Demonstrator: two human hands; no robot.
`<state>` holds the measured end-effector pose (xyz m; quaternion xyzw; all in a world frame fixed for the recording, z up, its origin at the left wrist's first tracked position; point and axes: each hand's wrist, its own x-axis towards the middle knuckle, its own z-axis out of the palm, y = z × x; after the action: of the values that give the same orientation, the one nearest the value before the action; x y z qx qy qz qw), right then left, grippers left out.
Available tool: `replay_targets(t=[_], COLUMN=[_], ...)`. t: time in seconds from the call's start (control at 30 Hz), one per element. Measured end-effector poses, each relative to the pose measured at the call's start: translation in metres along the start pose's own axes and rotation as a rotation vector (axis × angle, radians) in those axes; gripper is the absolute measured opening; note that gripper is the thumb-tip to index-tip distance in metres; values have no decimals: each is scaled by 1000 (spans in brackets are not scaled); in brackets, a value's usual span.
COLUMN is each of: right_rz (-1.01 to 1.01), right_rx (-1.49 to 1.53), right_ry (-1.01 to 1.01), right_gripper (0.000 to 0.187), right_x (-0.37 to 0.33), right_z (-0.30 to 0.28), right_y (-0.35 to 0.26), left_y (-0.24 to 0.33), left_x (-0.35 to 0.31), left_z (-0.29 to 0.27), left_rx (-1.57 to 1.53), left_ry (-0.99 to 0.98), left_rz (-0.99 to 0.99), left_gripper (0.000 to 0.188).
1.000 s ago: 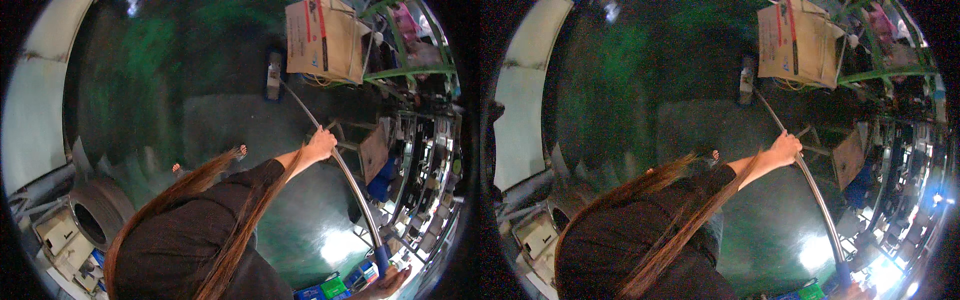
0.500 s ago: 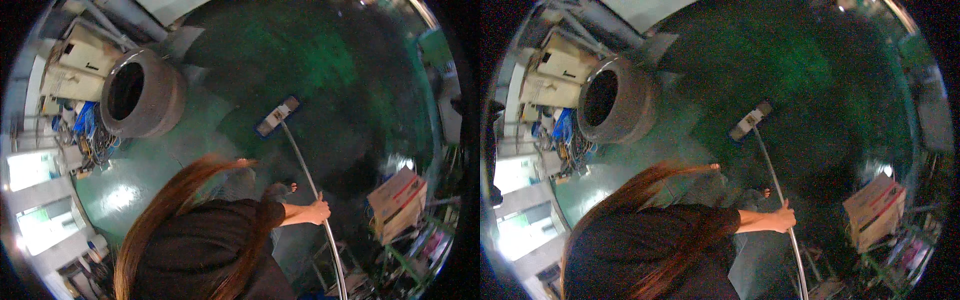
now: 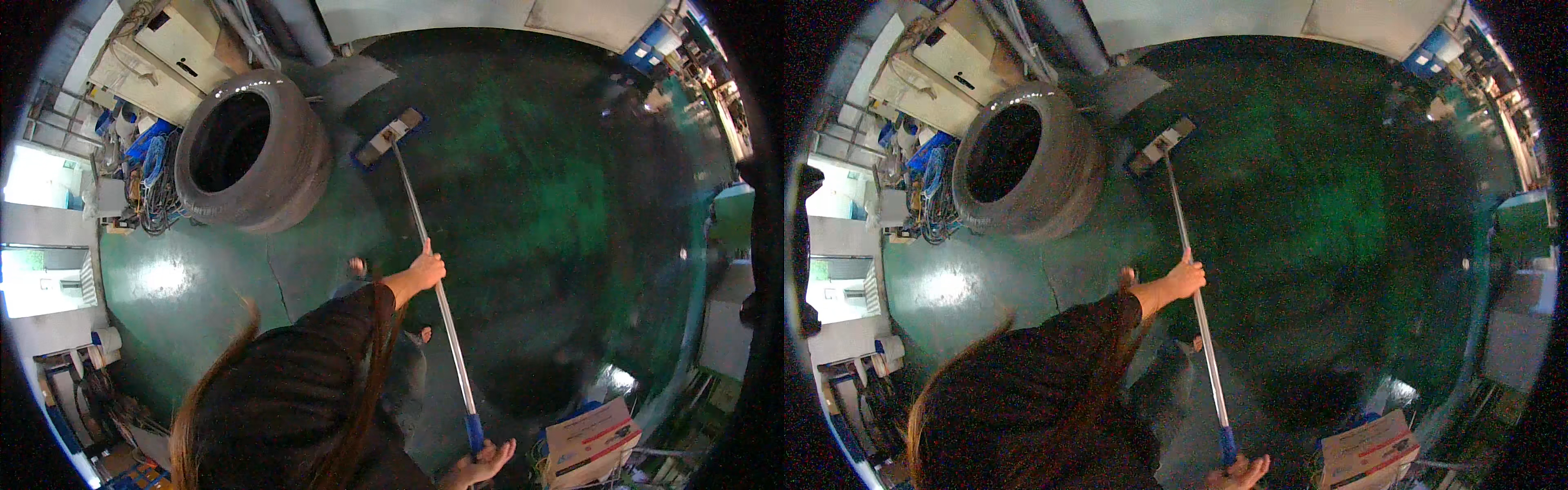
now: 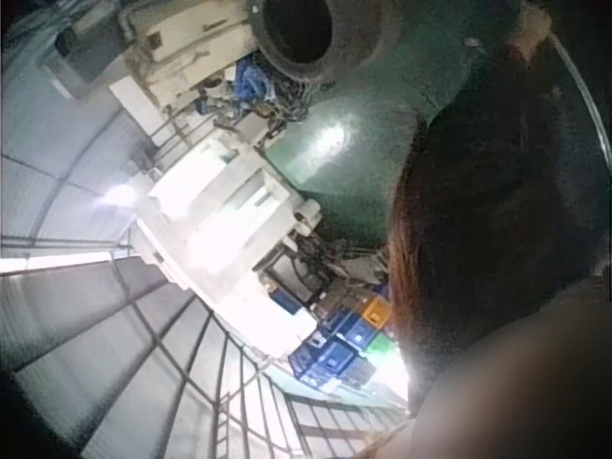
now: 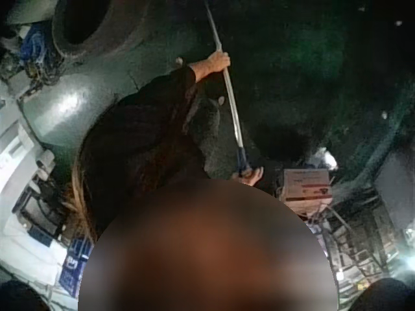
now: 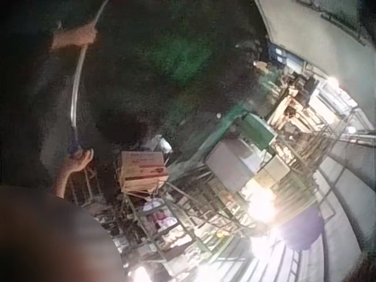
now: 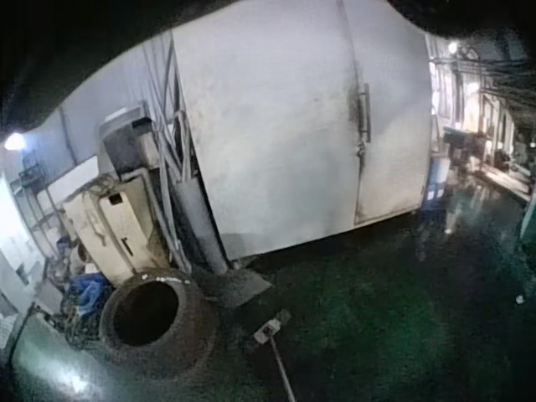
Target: The person mops a green industrial floor using a flat mop, moving systematically across the area and around equipment and storage items.
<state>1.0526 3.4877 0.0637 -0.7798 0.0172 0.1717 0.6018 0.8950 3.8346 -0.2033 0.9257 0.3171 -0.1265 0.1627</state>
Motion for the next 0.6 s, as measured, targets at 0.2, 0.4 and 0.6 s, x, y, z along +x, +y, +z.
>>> replay_targets(t=[0.2, 0.4, 0.6], right_rz=[98, 205, -72], right_rx=[-180, 171, -44], right_ry=[3, -114, -255], right_gripper=[34, 32, 27], right_x=[-58, -122, -129], right_z=[178, 417, 561], right_y=[17, 10, -11], left_y=[-190, -408, -517], left_x=[24, 41, 70], left_z=[-27, -71, -120], left_rx=[124, 119, 40], left_ry=[-151, 36, 46], left_rz=[-13, -302, -428], left_gripper=[10, 30, 44])
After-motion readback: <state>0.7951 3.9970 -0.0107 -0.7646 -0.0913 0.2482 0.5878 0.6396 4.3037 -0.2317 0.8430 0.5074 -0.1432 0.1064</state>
